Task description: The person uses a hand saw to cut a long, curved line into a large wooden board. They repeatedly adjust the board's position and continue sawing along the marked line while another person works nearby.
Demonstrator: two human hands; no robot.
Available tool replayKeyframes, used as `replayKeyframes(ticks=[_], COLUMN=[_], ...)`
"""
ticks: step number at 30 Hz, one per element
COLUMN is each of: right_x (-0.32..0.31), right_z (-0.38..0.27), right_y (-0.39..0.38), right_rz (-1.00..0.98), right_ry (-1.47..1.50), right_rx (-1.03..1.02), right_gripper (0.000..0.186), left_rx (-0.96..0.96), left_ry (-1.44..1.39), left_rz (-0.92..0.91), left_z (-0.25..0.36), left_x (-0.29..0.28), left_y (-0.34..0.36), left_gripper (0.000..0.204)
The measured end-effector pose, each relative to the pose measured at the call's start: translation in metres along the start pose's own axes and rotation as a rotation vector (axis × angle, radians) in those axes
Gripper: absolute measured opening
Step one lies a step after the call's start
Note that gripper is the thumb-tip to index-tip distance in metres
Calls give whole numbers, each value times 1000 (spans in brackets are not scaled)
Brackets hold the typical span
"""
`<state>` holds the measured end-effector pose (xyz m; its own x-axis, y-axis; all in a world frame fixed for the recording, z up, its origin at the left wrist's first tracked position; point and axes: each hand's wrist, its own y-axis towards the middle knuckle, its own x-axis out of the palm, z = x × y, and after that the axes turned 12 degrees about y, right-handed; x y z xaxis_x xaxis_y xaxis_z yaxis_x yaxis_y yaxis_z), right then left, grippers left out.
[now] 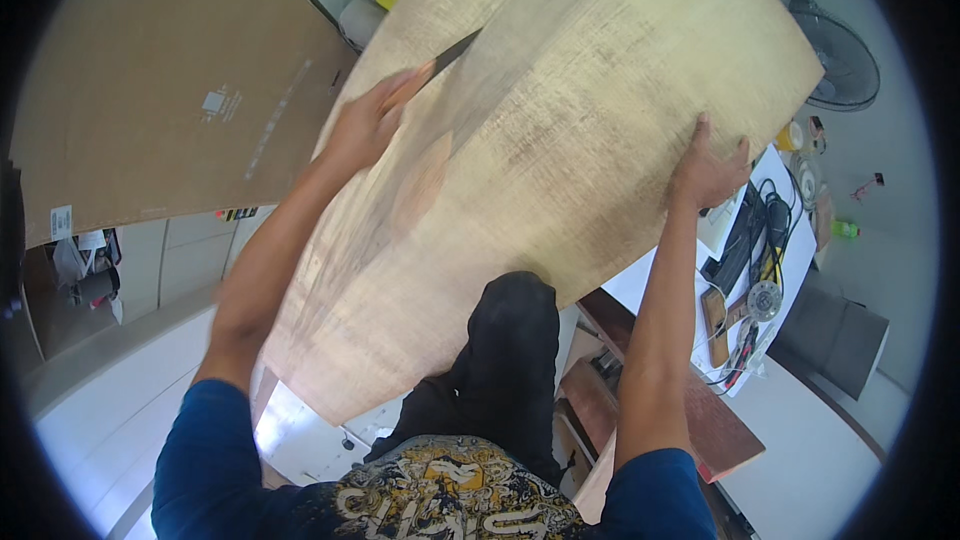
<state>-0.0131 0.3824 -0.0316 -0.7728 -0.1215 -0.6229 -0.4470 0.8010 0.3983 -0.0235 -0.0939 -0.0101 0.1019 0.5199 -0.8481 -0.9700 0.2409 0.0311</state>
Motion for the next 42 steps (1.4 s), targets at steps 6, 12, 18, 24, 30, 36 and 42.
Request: replayKeyframes(ticks=[6, 12, 18, 24, 30, 36, 42], right_x=[-21, -15, -14, 82, 231, 237, 261], right_z=[16, 14, -7, -160, -302, -338, -344], right_y=[18, 11, -2, -14, -47, -72, -70], right_rz=[88, 49, 207, -441, -537, -646, -767], right_ry=[16, 65, -177, 622, 95, -141, -106], right_rx=[-91, -89, -160, -822, -1555, -1571, -1451], right_gripper=[89, 90, 84, 54, 62, 48, 52], left_rx=[40, 131, 3, -144, 31, -129, -267], left_ry=[-251, -226, -231, -139, -261, -158, -102], left_rz=[-15, 64, -51, -234, -28, -219, -200], left_z=[4, 3, 19, 54, 25, 59, 58], left_x=[28, 21, 10, -25, 14, -35, -111], left_y=[22, 16, 3, 3, 1, -1, -104], left_gripper=[58, 54, 53, 52, 54, 55, 51])
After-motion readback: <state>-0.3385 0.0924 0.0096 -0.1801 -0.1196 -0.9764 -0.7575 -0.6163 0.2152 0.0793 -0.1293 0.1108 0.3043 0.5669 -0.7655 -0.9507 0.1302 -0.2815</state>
